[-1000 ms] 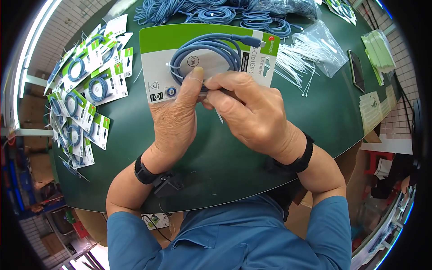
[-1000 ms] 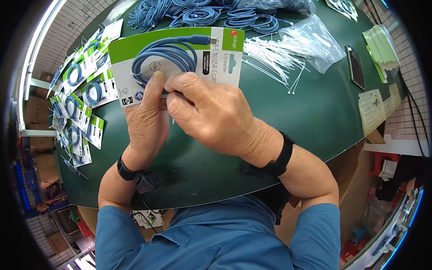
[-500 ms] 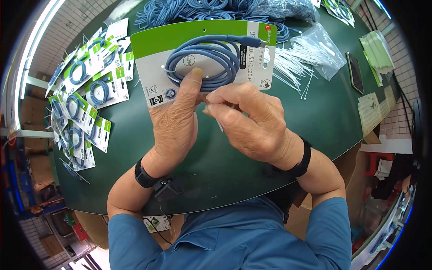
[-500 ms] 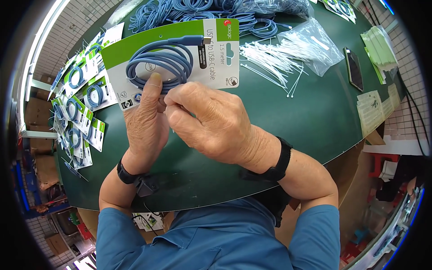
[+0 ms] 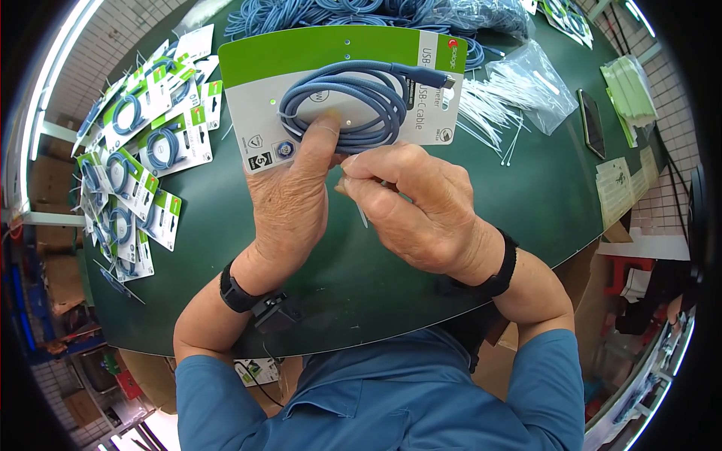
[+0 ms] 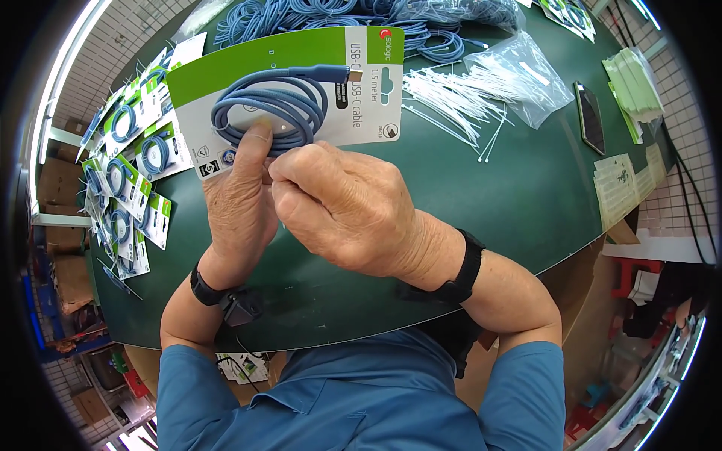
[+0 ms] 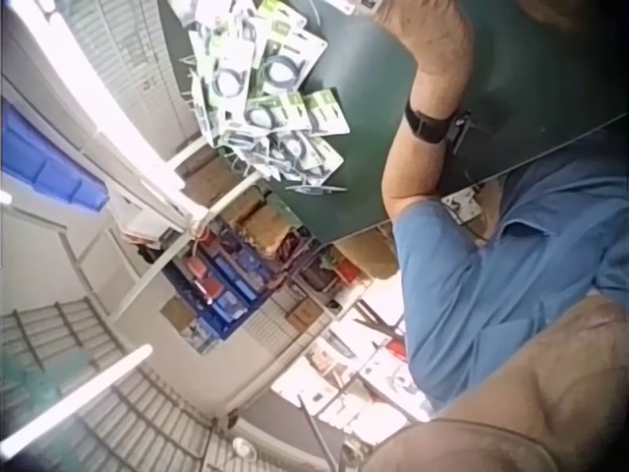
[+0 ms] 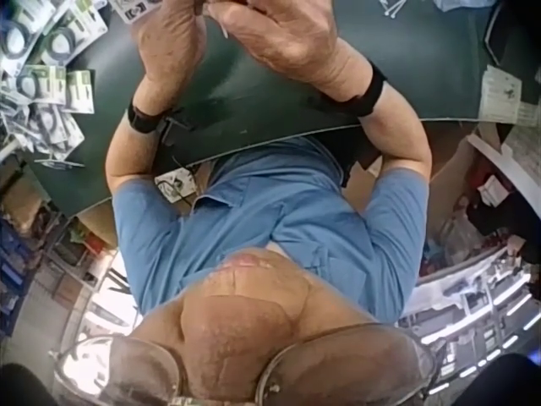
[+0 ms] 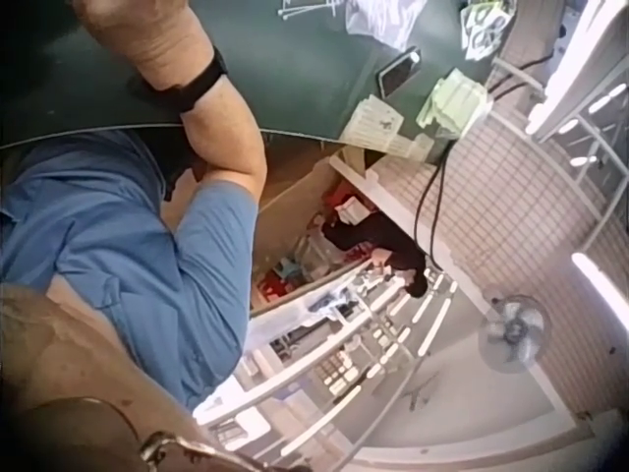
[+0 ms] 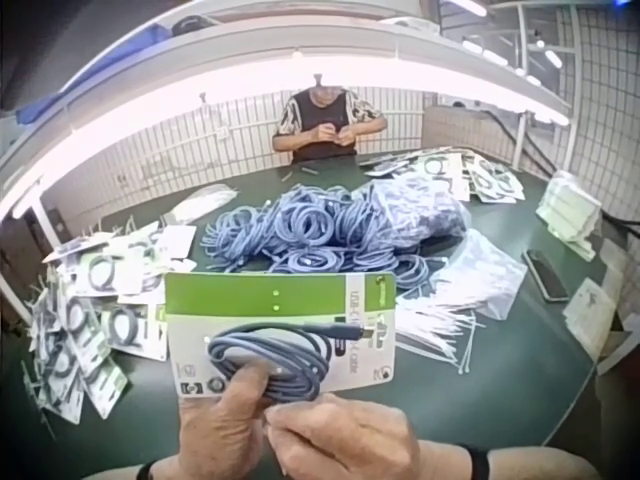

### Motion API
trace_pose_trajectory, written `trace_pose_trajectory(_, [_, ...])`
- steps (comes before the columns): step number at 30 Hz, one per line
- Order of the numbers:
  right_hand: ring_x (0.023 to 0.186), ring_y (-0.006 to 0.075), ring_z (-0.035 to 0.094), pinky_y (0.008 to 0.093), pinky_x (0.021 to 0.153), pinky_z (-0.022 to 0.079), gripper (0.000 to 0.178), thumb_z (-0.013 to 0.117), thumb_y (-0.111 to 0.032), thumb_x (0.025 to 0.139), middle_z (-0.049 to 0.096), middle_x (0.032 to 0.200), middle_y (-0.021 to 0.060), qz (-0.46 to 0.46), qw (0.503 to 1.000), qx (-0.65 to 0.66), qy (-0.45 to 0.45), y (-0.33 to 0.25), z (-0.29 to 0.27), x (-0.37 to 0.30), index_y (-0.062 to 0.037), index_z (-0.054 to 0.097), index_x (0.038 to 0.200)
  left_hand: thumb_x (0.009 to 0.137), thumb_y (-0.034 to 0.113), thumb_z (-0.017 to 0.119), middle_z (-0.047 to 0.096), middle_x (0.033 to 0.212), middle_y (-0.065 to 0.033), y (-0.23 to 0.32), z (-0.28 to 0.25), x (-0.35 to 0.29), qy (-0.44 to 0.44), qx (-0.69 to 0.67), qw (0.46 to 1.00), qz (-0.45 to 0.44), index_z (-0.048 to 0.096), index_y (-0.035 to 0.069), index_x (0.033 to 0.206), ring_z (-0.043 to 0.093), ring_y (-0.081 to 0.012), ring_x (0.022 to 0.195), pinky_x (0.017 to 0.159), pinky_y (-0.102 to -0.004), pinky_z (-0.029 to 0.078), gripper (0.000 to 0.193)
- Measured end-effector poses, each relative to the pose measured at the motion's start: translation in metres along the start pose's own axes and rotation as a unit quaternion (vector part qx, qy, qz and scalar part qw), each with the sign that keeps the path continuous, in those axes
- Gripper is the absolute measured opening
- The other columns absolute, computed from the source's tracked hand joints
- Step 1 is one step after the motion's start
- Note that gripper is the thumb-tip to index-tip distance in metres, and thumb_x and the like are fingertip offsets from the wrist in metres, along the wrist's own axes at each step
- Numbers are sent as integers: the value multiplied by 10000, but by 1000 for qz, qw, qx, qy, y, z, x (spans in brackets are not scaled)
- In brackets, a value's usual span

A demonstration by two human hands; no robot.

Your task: The person places a coiled cable onto a cardboard backing, threads a zip tie through the holes to secure it, and pulls the tie tight by hand. The person then sets the packaged cable aside and repeats the process with a second cable and card.

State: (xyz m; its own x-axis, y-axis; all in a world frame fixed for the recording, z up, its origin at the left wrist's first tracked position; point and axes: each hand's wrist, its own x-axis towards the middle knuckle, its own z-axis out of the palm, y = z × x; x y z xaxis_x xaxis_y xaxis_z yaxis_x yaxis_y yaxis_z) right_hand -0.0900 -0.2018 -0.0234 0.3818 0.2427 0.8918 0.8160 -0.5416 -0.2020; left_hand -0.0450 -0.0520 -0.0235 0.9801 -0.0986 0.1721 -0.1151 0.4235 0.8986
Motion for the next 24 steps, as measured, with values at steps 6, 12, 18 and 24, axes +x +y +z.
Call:
trace_pose_trajectory(6, [771, 262, 721, 344, 663, 628, 264, 819, 89, 689, 670, 1010, 164, 1, 999, 41, -6, -3, -3, 0, 58, 695, 920, 989, 57, 669, 692, 1139, -94, 4, 3, -1, -18, -6, 1000, 6, 600, 16, 1263, 701, -176, 963, 719, -320, 625, 286])
trace_pose_trajectory(12, [756, 262, 713, 343, 653, 619, 282, 833, 86, 671, 667, 1022, 170, -36, 998, 50, 10, 0, 0, -2, 62, 706, 922, 1003, 61, 655, 690, 1143, -108, 10, 2, -3, -17, 25, 999, -31, 595, 6, 1268, 708, -196, 959, 715, -339, 639, 277])
trace_pose_trajectory(18, [770, 269, 716, 331, 641, 605, 285, 844, 76, 673, 672, 1034, 166, -46, 995, 92, 11, 0, 1, -2, 60, 721, 929, 1008, 65, 655, 687, 1152, -113, 9, 1, -2, -24, 7, 999, -29, 590, -4, 1269, 713, -199, 957, 712, -338, 643, 278])
trace_pose_trajectory(24, [789, 271, 722, 330, 646, 604, 274, 833, 83, 701, 689, 1057, 169, -34, 994, 105, 6, 1, 0, -3, 49, 709, 942, 1008, 59, 653, 687, 1153, -106, 10, 4, -3, -27, 17, 999, -35, 589, -4, 1270, 713, -200, 959, 725, -329, 641, 278])
